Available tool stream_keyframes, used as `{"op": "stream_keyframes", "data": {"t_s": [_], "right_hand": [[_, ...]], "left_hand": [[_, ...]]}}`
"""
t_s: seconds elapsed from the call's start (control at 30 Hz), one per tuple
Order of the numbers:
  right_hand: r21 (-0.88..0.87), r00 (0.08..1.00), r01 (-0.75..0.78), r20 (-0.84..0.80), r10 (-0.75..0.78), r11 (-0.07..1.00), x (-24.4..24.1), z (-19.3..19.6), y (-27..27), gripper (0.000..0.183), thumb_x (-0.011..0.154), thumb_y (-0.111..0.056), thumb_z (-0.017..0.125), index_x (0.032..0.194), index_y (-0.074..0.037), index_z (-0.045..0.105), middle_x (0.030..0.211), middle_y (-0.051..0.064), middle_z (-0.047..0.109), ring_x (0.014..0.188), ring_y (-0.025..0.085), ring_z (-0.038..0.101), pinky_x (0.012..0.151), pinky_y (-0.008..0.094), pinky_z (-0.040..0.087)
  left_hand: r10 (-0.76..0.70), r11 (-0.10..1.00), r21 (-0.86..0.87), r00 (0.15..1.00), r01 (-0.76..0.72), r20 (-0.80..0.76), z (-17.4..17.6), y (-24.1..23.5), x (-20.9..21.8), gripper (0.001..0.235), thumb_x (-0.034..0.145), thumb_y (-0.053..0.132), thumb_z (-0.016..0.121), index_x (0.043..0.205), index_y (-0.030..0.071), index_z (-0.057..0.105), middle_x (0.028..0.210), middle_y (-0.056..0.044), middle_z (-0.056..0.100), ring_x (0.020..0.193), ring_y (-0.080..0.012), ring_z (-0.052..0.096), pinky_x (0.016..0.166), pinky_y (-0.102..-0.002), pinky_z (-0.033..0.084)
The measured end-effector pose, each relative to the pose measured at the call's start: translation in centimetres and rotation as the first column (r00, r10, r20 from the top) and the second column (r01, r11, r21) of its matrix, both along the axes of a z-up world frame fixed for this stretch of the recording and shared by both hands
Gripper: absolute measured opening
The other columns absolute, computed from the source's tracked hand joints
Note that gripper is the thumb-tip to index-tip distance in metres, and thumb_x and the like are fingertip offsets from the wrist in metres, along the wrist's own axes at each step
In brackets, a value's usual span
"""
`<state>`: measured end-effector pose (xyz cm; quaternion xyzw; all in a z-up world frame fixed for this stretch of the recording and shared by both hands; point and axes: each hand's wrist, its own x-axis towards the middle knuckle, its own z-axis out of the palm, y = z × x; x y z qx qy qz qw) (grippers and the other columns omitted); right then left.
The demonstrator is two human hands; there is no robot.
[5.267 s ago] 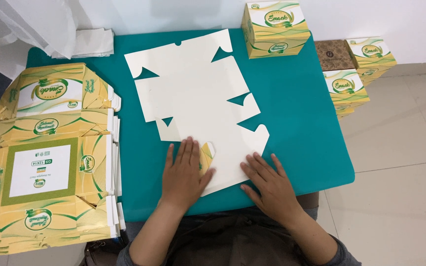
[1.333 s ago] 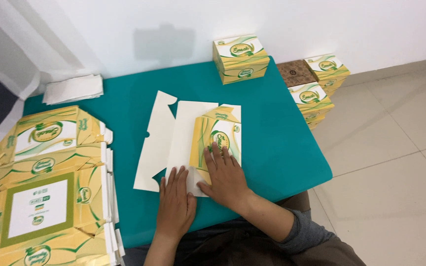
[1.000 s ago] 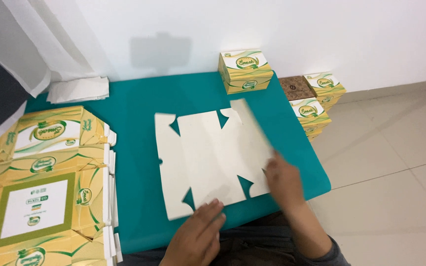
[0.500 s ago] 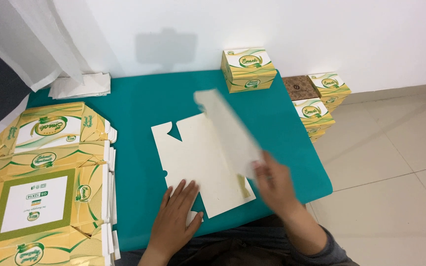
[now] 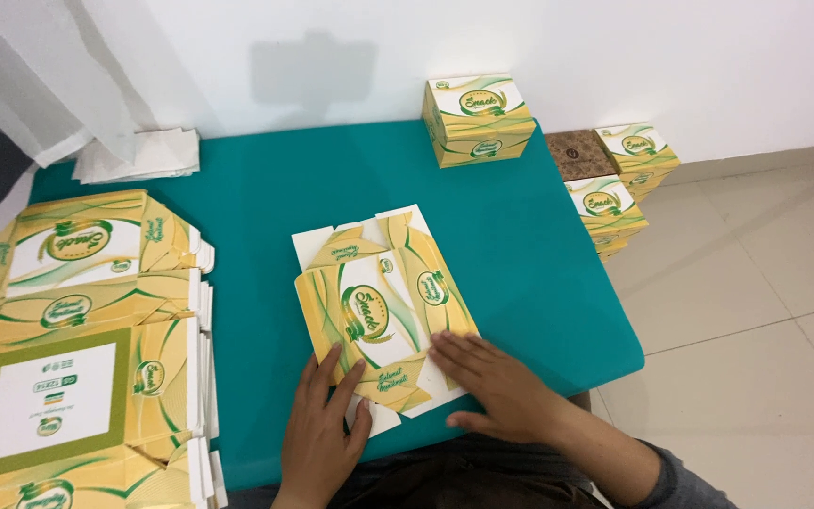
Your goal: The person folds flat cardboard sheets into small rectangular boxes by hand. They fold the side flaps, tuck the tabs to form the box shape, and then place the finished boxes into a stack on the table.
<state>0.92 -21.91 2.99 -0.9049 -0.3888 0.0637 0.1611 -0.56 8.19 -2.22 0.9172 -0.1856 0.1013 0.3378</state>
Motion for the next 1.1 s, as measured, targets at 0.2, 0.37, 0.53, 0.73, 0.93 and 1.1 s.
{"op": "stream_keyframes", "data": {"t_s": [0.2, 0.37, 0.53, 0.73, 0.93, 1.1], "right_hand": [[-0.272, 0.995, 0.076, 0.083, -0.055, 0.959, 5.8, -1.7, -2.0, 0.093, 0.106, -0.064, 0.040, 0.166, -0.003, 0.004, 0.174, 0.018, 0.005, 0.160, 0.031, 0.006, 0.126, 0.047, 0.006], [-0.377, 0.970, 0.211, -0.030, -0.240, 0.902, 14.6, -0.5, 0.4, 0.096, 0.100, -0.072, 0.023, 0.165, -0.006, -0.005, 0.175, 0.013, -0.002, 0.161, 0.029, -0.001, 0.128, 0.046, 0.003], [-0.321, 0.969, 0.237, 0.018, -0.245, 0.917, 14.1, -2.2, 0.3, 0.103, 0.097, -0.077, 0.025, 0.164, -0.004, -0.003, 0.174, 0.014, -0.001, 0.161, 0.029, -0.001, 0.129, 0.048, 0.005], [-0.451, 0.881, 0.247, 0.473, -0.006, 0.858, 1.5, -2.4, -0.4, 0.122, 0.095, -0.096, 0.029, 0.165, 0.000, 0.002, 0.173, 0.018, 0.004, 0.160, 0.030, 0.003, 0.129, 0.043, 0.005], [-0.104, 0.859, 0.314, 0.455, -0.236, 0.944, -3.6, -2.3, 2.8, 0.113, 0.092, -0.084, 0.053, 0.165, -0.005, 0.021, 0.171, 0.016, 0.024, 0.159, 0.031, 0.022, 0.127, 0.049, 0.017], [0.356, 0.825, 0.226, 0.425, -0.373, 0.907, -2.8, -0.6, 6.4, 0.067, 0.106, -0.039, 0.060, 0.162, -0.011, 0.035, 0.164, 0.015, 0.043, 0.151, 0.035, 0.043, 0.118, 0.047, 0.044]], "left_hand": [[-0.003, 0.993, 0.115, 0.995, -0.008, 0.095, -0.4, -0.1, 0.2, 0.049, 0.097, 0.035, 0.061, 0.142, 0.017, 0.060, 0.158, -0.010, 0.046, 0.145, -0.0449, 0.036, 0.115, -0.057, 0.039], [0.000, 0.989, 0.148, 1.000, 0.001, -0.006, -0.4, 0.1, 0.3, 0.050, 0.098, 0.039, 0.059, 0.145, 0.020, 0.057, 0.160, -0.007, 0.041, 0.147, -0.0466, 0.031, 0.110, -0.063, 0.042], [-0.003, 0.988, 0.156, 0.999, -0.003, 0.035, -0.2, 0.1, 0.2, 0.049, 0.099, 0.039, 0.059, 0.144, 0.020, 0.058, 0.159, -0.007, 0.042, 0.146, -0.0457, 0.032, 0.112, -0.061, 0.040], [0.015, 0.998, 0.061, 1.000, -0.014, -0.016, -0.4, 0.1, 0.2, 0.047, 0.097, 0.038, 0.063, 0.141, 0.021, 0.061, 0.160, -0.005, 0.042, 0.150, -0.0413, 0.028, 0.109, -0.058, 0.043], [-0.081, 0.973, -0.215, 0.997, 0.083, 0.016, 3.1, -0.7, -0.1, 0.034, 0.098, 0.025, 0.062, 0.132, 0.017, 0.066, 0.148, -0.008, 0.049, 0.140, -0.0366, 0.039, 0.109, -0.056, 0.042], [-0.194, 0.935, -0.214, 0.914, 0.282, 0.356, 8.1, -2.7, -1.6, 0.028, 0.099, 0.010, 0.060, 0.126, 0.008, 0.066, 0.137, -0.016, 0.058, 0.124, -0.0378, 0.059, 0.107, -0.056, 0.045]]}}
